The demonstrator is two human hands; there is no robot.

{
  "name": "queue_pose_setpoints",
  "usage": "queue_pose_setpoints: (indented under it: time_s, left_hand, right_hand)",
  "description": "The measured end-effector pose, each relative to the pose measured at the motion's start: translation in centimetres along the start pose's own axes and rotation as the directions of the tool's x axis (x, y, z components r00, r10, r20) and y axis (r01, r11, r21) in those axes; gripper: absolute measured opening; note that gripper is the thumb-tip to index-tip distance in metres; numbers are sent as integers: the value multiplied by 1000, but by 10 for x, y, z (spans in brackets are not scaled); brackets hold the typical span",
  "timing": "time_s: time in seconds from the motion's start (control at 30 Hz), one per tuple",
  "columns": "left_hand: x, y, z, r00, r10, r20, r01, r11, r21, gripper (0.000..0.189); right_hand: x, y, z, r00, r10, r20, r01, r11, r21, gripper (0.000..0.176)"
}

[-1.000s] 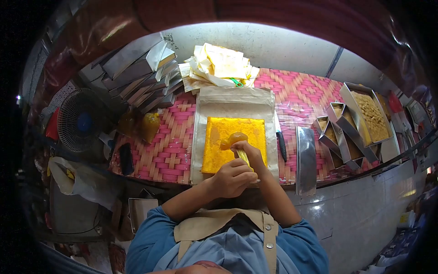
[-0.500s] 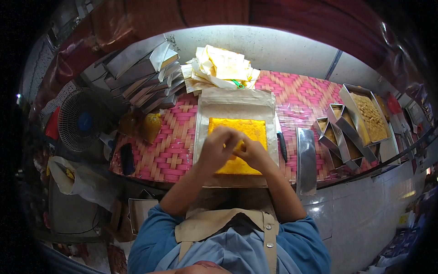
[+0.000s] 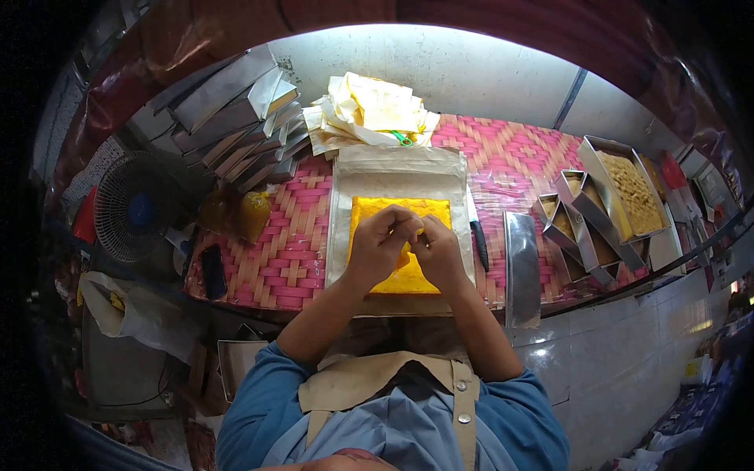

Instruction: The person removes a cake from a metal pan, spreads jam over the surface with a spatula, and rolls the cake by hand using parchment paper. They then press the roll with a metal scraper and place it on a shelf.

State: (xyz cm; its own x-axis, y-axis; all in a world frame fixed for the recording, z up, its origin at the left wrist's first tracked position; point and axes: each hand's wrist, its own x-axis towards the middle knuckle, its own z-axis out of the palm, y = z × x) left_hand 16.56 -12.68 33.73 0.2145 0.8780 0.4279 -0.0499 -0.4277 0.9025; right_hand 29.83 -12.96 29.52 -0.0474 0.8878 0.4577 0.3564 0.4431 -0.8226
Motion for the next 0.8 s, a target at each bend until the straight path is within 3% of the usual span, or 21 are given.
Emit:
queue_pose_setpoints:
  time_s: [0.07, 0.23, 0.27, 0.3, 0.37, 0.47, 0.6, 0.77, 0.8]
  left_hand:
    - [-3, 0, 1, 999, 44, 1, -44, 999, -15, 5]
    - [-9, 8, 3, 935, 354, 11, -352, 923, 155, 5]
    - [-10, 8, 3, 935, 355, 8, -352, 922, 160, 5]
    - [-13, 8, 4, 918, 391, 65, -396, 906, 150, 7]
    - [-18, 7, 5, 866, 468, 173, -494, 856, 156, 12]
    - [-23, 12, 8, 806, 522, 280, -567, 815, 114, 12]
    - [-37, 1, 16, 826, 460, 327, -515, 851, 103, 10]
    - [-42, 0, 19, 790, 490, 369, -568, 811, 138, 8]
    - [-40, 5, 15, 750, 483, 451, -583, 805, 107, 10]
  right_hand:
    - [0, 5, 2, 1000, -29, -5, 29, 1000, 1, 8]
    - [0, 7, 8, 993, -113, -22, 112, 993, -22, 10]
    - [0, 10, 6, 985, -169, 29, 171, 984, -58, 12]
    - [0, 13, 5, 971, -223, 83, 230, 969, -90, 14]
    - [-1, 16, 6, 978, -189, 82, 192, 981, -27, 14]
    - [0, 25, 10, 985, -161, 65, 161, 987, 4, 11]
    - [1, 26, 15, 980, -198, 20, 199, 979, -45, 13]
    - [7, 24, 12, 970, -218, 112, 222, 974, -32, 11]
    - [9, 23, 10, 965, -209, 158, 214, 977, -16, 12]
